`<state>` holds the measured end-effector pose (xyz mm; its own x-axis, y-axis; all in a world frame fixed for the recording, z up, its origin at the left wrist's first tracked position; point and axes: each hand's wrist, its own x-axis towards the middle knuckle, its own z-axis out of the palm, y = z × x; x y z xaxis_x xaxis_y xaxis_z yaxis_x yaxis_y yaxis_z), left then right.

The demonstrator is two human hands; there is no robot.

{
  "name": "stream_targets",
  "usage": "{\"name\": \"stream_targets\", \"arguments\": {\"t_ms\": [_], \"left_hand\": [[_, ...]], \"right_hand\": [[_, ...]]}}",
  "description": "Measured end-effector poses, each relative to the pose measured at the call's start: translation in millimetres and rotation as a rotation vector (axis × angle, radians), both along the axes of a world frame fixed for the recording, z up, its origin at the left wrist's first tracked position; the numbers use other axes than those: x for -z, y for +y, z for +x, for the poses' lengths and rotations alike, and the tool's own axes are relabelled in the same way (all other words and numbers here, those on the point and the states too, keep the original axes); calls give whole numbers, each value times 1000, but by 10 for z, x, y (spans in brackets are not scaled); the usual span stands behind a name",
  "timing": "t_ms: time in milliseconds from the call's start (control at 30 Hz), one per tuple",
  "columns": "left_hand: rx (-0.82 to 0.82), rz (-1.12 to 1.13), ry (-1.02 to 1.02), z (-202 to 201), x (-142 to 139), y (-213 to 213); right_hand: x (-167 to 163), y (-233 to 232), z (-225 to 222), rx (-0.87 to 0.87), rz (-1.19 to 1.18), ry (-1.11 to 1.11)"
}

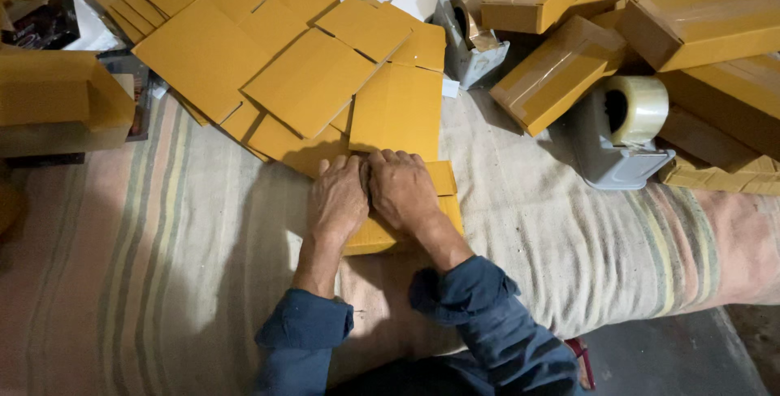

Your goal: The person folds flat yellow cardboard mailer boxes into open boxes one at a time, pressing the side walls and bottom flaps into shape by hand and placing each finished box on a pile of completed boxes on the padded work surface.

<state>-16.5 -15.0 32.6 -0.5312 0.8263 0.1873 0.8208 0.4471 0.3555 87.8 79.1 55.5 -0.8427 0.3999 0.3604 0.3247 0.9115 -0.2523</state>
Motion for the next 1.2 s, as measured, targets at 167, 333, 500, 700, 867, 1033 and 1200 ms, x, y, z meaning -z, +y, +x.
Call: {"name": "stream_targets", "arguments": {"t_ms": [167, 333, 500, 700, 867, 1033, 1200], "left_hand": [[-52, -149, -120, 58, -134, -1], [24, -61, 29, 132, -249, 3], [109, 61, 130, 173, -283, 3], [71, -4, 96, 186, -314, -23], [178, 128, 188, 128, -195, 3], [232, 124, 132, 94, -122, 12], [169, 38, 70, 128, -248, -17]], "right_hand": [[-71, 154, 212, 65, 44, -64], [-98, 118, 312, 158, 255, -73], [-89, 90, 225, 91, 160, 8], [-74, 150, 268, 108, 153, -39], [-32, 200, 242, -21, 125, 90], [-10, 184, 265, 12, 172, 82], [-18, 136, 277, 247, 228, 61]]}}
